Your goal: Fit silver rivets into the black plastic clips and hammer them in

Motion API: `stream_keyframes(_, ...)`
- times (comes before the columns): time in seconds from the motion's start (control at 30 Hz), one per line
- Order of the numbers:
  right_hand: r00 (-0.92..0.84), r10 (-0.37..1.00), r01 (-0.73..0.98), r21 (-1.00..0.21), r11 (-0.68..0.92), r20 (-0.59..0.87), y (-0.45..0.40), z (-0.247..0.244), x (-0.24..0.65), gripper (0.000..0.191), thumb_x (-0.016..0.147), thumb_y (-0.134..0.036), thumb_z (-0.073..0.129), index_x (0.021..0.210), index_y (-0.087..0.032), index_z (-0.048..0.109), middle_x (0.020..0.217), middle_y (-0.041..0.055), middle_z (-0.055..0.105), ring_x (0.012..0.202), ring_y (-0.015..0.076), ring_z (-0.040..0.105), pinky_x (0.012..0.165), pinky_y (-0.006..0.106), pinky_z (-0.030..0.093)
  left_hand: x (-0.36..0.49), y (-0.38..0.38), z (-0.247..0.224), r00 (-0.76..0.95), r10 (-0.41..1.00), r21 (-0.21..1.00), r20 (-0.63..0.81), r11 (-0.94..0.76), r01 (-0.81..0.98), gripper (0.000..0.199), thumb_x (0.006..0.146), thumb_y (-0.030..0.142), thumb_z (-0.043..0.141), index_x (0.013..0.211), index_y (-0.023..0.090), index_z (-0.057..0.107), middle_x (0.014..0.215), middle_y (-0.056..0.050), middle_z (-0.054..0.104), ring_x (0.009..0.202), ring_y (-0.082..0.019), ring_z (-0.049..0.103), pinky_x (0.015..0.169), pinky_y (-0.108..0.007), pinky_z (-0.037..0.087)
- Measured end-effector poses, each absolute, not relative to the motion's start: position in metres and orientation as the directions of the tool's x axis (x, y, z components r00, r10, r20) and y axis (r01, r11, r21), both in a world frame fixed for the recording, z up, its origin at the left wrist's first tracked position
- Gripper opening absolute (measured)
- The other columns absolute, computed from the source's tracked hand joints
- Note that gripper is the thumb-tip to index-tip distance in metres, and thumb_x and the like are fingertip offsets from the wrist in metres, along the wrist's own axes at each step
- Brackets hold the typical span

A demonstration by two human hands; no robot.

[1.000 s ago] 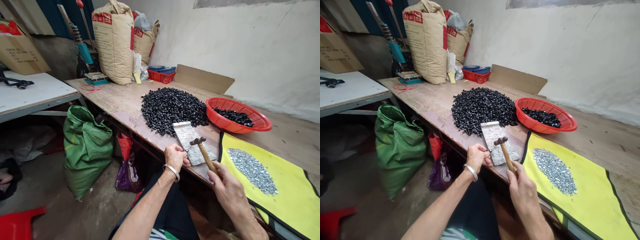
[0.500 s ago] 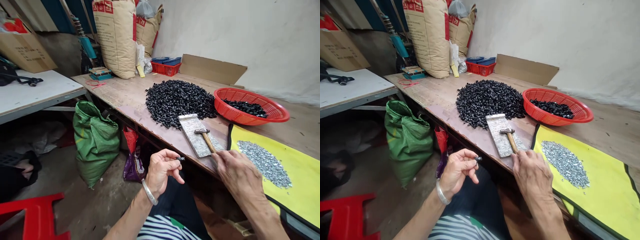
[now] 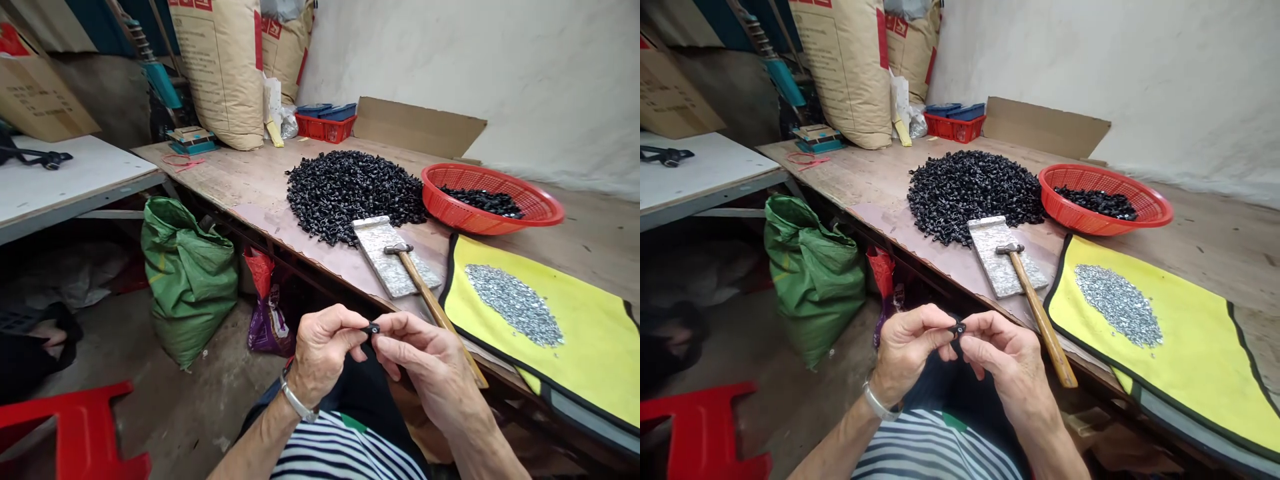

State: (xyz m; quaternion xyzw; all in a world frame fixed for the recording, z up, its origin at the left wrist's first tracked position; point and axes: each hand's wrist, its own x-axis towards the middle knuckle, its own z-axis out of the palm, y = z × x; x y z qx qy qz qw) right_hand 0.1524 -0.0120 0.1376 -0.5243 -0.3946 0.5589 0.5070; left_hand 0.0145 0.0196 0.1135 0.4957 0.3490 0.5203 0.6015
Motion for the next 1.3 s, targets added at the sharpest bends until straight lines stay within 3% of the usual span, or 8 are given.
stream_keyframes(0.2,0.078,0.984,-0.101,-0.983,-0.154,-0.163,-0.014,0.141,0.151,0.02,0.064,-0.028,0.073,0.075,-0.014,0.065,0.056,0.0,0.058,0.046,0.0079,0.044,0.041,0.021,0.035,0.011,0.016,0.102,0.205,0.908,0.922,0.365,-0.321,-0.217,0.026,0.077,0.006,0.058,0.08,0.027,0.074,0.078,-0.001,0.064,0.056,-0.011,0.06,0.052,-0.024,0.05)
stream_keyframes(0.53,0.054,0.992,0.083,-0.99,-0.116,-0.112,-0.017,0.14,0.154,0.02,0.067,-0.031,0.071,0.077,-0.016,0.063,0.065,0.0009,0.063,0.052,0.009,0.049,0.044,0.02,0.037,0.012,0.017,0.104,0.192,0.895,0.911,0.402,-0.371,-0.178,0.026,0.076,0.005,0.058,0.077,0.025,0.074,0.075,-0.002,0.063,0.056,-0.01,0.058,0.053,-0.023,0.049)
stream_keyframes(0.7,0.095,0.994,0.194,-0.979,-0.064,-0.046,-0.016,0.139,0.152,0.014,0.076,-0.031,0.06,0.074,-0.017,0.061,0.057,-0.0029,0.055,0.05,0.0079,0.045,0.045,0.02,0.035,0.018,0.014,0.103,0.226,0.961,0.968,0.158,-0.105,-0.229,0.008,0.073,0.013,0.063,0.071,0.018,0.069,0.059,0.0,0.059,0.046,-0.011,0.057,0.046,-0.023,0.046)
stream_keyframes(0.8,0.089,0.981,0.197,-0.963,-0.186,-0.172,-0.015,0.134,0.154,0.014,0.075,-0.026,0.056,0.065,-0.017,0.056,0.05,-0.0045,0.049,0.045,0.0068,0.042,0.042,0.019,0.033,0.023,0.014,0.096,0.304,0.95,0.959,-0.066,0.144,-0.244,0.001,0.069,0.016,0.065,0.069,0.015,0.064,0.048,0.002,0.056,0.039,-0.012,0.056,0.041,-0.022,0.043)
stream_keyframes(0.9,0.045,0.934,0.155,-0.921,-0.357,-0.355,-0.009,0.132,0.166,0.013,0.072,-0.025,0.051,0.061,-0.017,0.051,0.041,-0.0059,0.046,0.034,0.005,0.034,0.034,0.018,0.023,0.028,0.016,0.086,0.358,0.925,0.922,-0.129,0.245,-0.3,0.012,0.067,0.019,0.066,0.077,0.014,0.063,0.052,0.002,0.059,0.036,-0.012,0.054,0.038,-0.022,0.043)
stream_keyframes(1.0,0.021,0.91,0.235,-0.882,-0.408,-0.415,0.009,0.144,0.197,0.011,0.065,-0.025,0.05,0.059,-0.017,0.054,0.038,-0.0059,0.045,0.03,0.005,0.031,0.03,0.018,0.021,0.03,0.021,0.078,0.35,0.928,0.902,-0.131,0.258,-0.347,0.026,0.067,0.022,0.066,0.091,0.015,0.062,0.055,0.003,0.059,0.035,-0.011,0.052,0.038,-0.024,0.045)
stream_keyframes(1.1,0.128,0.93,0.344,-0.864,-0.368,-0.345,0.045,0.171,0.246,0.008,0.055,-0.022,0.056,0.054,-0.015,0.057,0.04,-0.004,0.048,0.031,0.0052,0.037,0.031,0.018,0.023,0.031,0.026,0.076,0.33,0.928,0.914,-0.174,0.277,-0.297,0.021,0.066,0.023,0.067,0.084,0.014,0.062,0.055,0.003,0.059,0.036,-0.01,0.052,0.039,-0.023,0.044)
stream_keyframes(1.3,0.433,0.893,0.394,-0.865,-0.31,-0.122,0.124,0.223,0.331,0.017,0.058,-0.021,0.06,0.044,-0.017,0.051,0.04,-0.0003,0.049,0.034,0.0048,0.038,0.035,0.02,0.021,0.032,0.029,0.073,0.321,0.913,0.928,-0.252,0.322,-0.189,0.014,0.062,0.023,0.066,0.069,0.013,0.06,0.052,0.002,0.058,0.034,-0.011,0.052,0.038,-0.022,0.042)
